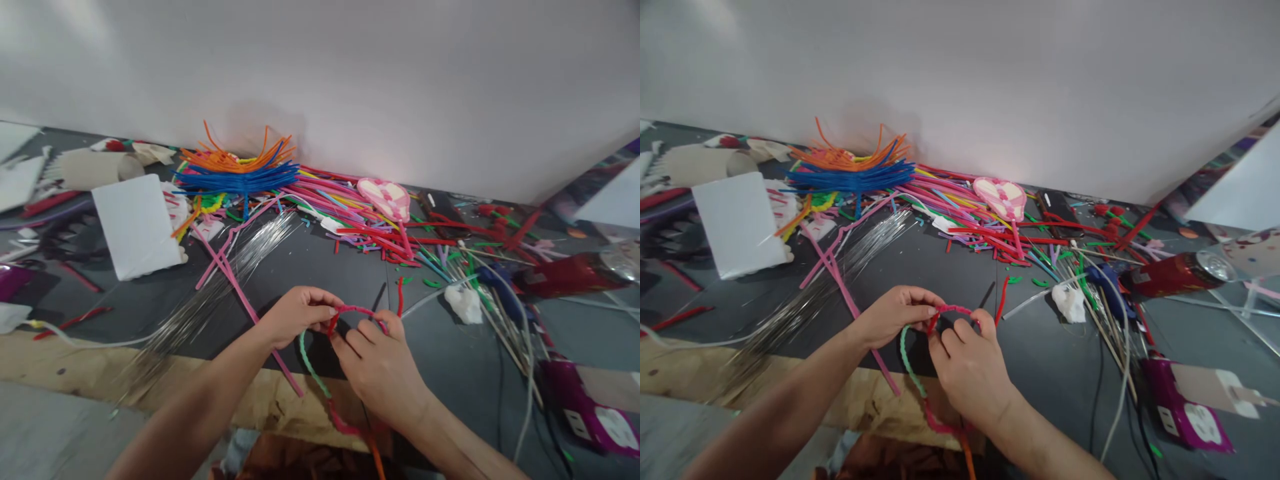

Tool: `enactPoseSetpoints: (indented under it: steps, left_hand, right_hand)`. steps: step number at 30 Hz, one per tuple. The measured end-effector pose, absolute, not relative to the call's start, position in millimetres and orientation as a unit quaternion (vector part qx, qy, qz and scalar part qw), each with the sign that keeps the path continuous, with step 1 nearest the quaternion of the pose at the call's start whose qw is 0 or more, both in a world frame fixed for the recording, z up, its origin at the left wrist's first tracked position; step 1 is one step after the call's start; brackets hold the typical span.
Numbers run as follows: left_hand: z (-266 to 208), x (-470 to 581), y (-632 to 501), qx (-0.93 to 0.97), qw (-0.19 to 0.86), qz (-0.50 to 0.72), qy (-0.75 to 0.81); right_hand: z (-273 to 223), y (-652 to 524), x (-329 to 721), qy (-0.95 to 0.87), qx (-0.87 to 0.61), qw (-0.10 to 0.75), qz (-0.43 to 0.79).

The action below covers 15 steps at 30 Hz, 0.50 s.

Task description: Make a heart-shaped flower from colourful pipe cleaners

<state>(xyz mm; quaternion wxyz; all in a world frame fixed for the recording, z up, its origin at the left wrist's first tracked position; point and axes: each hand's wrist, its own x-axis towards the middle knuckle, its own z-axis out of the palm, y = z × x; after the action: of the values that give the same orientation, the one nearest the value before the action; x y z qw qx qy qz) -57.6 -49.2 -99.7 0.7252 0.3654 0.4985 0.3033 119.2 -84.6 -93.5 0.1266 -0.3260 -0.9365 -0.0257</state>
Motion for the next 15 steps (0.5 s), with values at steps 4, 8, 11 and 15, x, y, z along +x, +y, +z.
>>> enactPoseSetpoints:
  steps: [4,8,11,15]
  left_hand:
    - [-98.6,-60.0,-49.5,0.37,0.723,0.3,0.501]
    - [-100.1,-60.4,-50.2,0.414,0.692,0.31,0.503]
    - [-100.8,-59.9,-50.7,0.459,0.654,0.31,0.515]
    - [-97.8,-60.7,-51.0,0.466,0.648,0.311,0.516]
  right_hand:
    - [-94.5,-83.8,119.0,-0.933,-0.335,0.128,-0.027]
    - [-93.3,-84.8,117.9,-0.932,-0.337,0.132,-0.029]
    - [-91.5,-85.6,116.9,-0.931,-0.338,0.135,-0.032]
    - [-91.3,-86.3,116.7,-0.929,-0.345,0.129,-0.025]
